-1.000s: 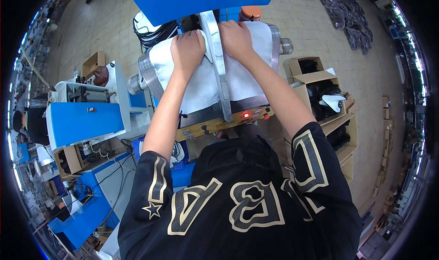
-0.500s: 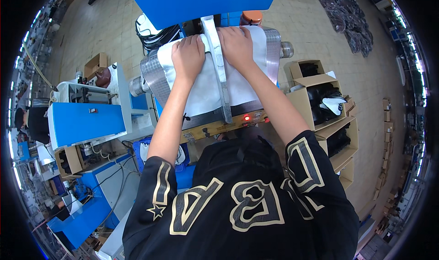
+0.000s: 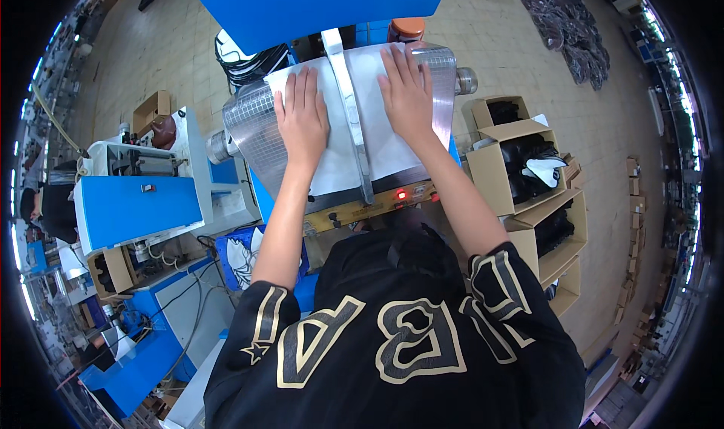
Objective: The person shapes shoe components using a heated molding machine, positioning fabric pieces onto the forms by hand, pressing them down to mold them, removing the finished pieces, and placing them into boxes.
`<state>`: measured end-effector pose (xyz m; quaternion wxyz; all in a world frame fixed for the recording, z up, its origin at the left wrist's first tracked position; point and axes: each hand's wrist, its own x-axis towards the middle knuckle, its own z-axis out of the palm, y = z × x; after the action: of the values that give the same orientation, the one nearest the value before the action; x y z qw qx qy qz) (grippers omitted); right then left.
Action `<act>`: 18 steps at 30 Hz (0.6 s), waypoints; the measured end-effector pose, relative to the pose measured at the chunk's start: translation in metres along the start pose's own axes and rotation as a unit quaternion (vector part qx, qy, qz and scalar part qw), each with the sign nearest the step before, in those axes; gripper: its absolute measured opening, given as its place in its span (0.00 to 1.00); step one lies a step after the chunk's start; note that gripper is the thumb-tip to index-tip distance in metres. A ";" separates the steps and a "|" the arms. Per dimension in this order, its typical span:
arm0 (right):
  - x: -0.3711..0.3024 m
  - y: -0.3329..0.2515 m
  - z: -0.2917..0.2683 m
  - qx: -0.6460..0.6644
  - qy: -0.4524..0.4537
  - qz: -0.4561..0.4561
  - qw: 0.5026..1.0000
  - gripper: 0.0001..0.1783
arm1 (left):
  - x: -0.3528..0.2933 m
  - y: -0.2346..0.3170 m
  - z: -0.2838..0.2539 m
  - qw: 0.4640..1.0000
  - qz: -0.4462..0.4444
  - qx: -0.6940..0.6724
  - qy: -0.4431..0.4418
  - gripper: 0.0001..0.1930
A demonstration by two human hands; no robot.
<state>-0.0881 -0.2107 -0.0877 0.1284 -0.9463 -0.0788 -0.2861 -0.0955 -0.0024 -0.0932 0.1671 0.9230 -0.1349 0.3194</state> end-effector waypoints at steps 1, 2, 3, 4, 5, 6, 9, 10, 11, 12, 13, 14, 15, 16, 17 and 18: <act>-0.012 0.005 -0.005 -0.004 -0.015 0.003 1.000 0.26 | -0.009 0.003 -0.003 1.000 -0.008 0.001 -0.026 0.25; -0.025 0.006 -0.009 -0.006 -0.031 0.006 0.999 0.27 | -0.022 0.001 -0.004 1.000 -0.008 0.004 -0.026 0.25; -0.040 0.007 -0.012 -0.004 -0.032 0.007 0.999 0.27 | -0.036 0.000 -0.004 0.999 -0.018 -0.012 -0.044 0.26; -0.059 0.009 -0.018 0.007 -0.055 0.021 0.998 0.27 | -0.051 0.001 -0.003 0.997 -0.025 -0.034 -0.064 0.26; -0.081 0.011 -0.023 0.015 -0.079 0.039 0.996 0.27 | -0.069 0.000 -0.004 0.995 -0.026 -0.047 -0.089 0.27; -0.106 0.016 -0.027 0.006 -0.080 0.052 0.995 0.27 | -0.086 0.002 -0.006 0.993 -0.018 -0.058 -0.097 0.27; -0.186 0.029 -0.044 0.098 -0.122 0.106 0.982 0.25 | -0.146 0.010 -0.020 0.975 -0.040 -0.123 -0.180 0.24; -0.212 0.034 -0.047 0.129 -0.134 0.137 0.973 0.23 | -0.175 0.009 -0.024 0.965 -0.036 -0.159 -0.203 0.22; -0.240 0.044 -0.051 0.112 -0.124 0.159 0.973 0.23 | -0.209 0.007 -0.025 0.947 0.001 -0.206 -0.245 0.19; -0.268 0.054 -0.056 0.152 -0.172 0.200 0.952 0.20 | -0.241 0.003 -0.025 0.924 0.039 -0.250 -0.286 0.17; -0.291 0.063 -0.066 0.192 -0.215 0.245 0.926 0.18 | -0.263 0.007 -0.025 0.823 -0.223 -0.395 -0.341 0.16; -0.304 0.066 -0.078 0.176 -0.203 0.273 0.924 0.18 | -0.284 0.008 -0.024 0.637 -0.467 -0.484 -0.378 0.15; -0.313 0.068 -0.091 0.205 -0.224 0.362 0.881 0.18 | -0.305 -0.007 -0.013 0.684 -0.404 -0.408 -0.449 0.17; -0.322 0.070 -0.107 0.236 -0.239 0.447 0.829 0.17 | -0.328 -0.030 0.005 0.724 -0.330 -0.330 -0.508 0.19; -0.340 0.075 -0.108 0.240 -0.206 0.475 0.821 0.18 | -0.365 -0.064 0.020 0.711 -0.259 -0.330 -0.564 0.20; -0.351 0.078 -0.103 0.244 -0.199 0.481 0.818 0.18 | -0.403 -0.097 0.025 0.696 -0.196 -0.321 -0.611 0.22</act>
<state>-0.4140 -0.3416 -0.2177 0.4579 -0.8378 0.2953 0.0353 -0.3538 0.1336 -0.3892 0.3929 0.8107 -0.1174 -0.4179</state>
